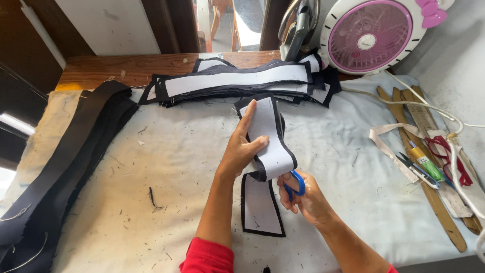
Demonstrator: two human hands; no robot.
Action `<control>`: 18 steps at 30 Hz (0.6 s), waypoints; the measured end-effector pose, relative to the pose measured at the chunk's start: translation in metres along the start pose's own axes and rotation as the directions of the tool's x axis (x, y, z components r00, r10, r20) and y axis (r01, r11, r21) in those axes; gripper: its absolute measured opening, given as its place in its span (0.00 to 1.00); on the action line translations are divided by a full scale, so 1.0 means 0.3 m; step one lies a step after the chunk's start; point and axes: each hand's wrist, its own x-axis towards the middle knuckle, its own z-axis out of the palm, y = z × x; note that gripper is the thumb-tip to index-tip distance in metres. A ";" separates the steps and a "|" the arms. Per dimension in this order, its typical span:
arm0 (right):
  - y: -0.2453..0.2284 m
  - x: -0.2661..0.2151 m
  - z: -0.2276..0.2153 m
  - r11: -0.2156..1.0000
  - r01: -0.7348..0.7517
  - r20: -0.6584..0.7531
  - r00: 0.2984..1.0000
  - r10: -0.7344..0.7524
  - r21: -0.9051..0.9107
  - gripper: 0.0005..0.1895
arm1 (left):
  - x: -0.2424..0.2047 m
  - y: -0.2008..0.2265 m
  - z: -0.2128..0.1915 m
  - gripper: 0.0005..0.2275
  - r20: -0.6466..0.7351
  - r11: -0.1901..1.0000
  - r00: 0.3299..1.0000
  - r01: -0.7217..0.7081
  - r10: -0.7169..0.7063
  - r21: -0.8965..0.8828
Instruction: The person uses blue-handled scissors to trim the edges of a black fabric piece that has a white paper pattern attached. After cutting, the person removes the paper pattern, folds the fabric, and places it on a pile of similar pieces on the table.
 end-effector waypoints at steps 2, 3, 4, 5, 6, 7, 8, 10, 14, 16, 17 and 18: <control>0.001 -0.001 0.003 1.000 0.001 -0.008 1.000 -0.001 0.005 0.20 | 0.005 -0.003 -0.003 0.39 0.003 1.000 1.000 -0.007 0.007 0.015; 0.000 -0.002 0.004 1.000 0.000 -0.015 1.000 0.000 0.007 0.20 | 0.008 -0.003 -0.004 0.39 0.003 1.000 1.000 -0.015 0.015 0.027; -0.018 -0.008 0.009 1.000 0.005 -0.016 1.000 -0.005 0.009 0.20 | 0.002 0.024 0.007 0.39 0.007 0.999 1.000 -0.018 0.018 0.030; -0.036 -0.014 0.014 0.999 -0.017 0.014 1.000 0.018 -0.049 0.21 | -0.004 0.052 0.018 0.38 0.004 0.996 1.000 0.017 -0.018 0.086; -0.053 -0.021 0.019 0.994 -0.037 0.042 0.998 0.042 -0.107 0.23 | -0.011 0.079 0.029 0.38 0.001 0.988 0.999 0.053 -0.053 0.142; -0.054 -0.024 0.022 0.994 -0.032 0.041 0.998 0.036 -0.104 0.23 | -0.011 0.077 0.030 0.38 0.006 0.988 0.999 0.049 -0.050 0.146; -0.057 -0.027 0.025 0.994 -0.035 0.039 0.998 0.040 -0.102 0.22 | -0.010 0.076 0.030 0.37 0.002 0.987 0.999 0.050 -0.051 0.150; -0.062 -0.027 0.030 0.995 -0.035 0.036 0.999 0.038 -0.096 0.21 | -0.007 0.073 0.032 0.37 0.002 0.986 0.999 0.049 -0.050 0.156; -0.066 -0.020 0.024 0.993 -0.080 0.015 0.997 0.082 -0.081 0.18 | -0.011 0.075 0.043 0.37 0.006 0.987 0.997 0.074 -0.076 0.145; -0.060 -0.013 0.012 0.991 -0.110 -0.013 0.994 0.109 -0.077 0.18 | -0.015 0.078 0.056 0.38 0.030 0.986 0.996 0.083 -0.089 0.146; -0.055 -0.009 0.005 0.997 -0.057 0.016 0.998 0.058 -0.042 0.20 | -0.018 0.076 0.065 0.38 0.062 0.985 0.993 0.086 -0.096 0.149; -0.050 -0.005 -0.004 1.000 -0.004 0.044 0.999 0.004 -0.008 0.22 | -0.019 0.076 0.073 0.38 0.093 0.985 0.990 0.086 -0.101 0.151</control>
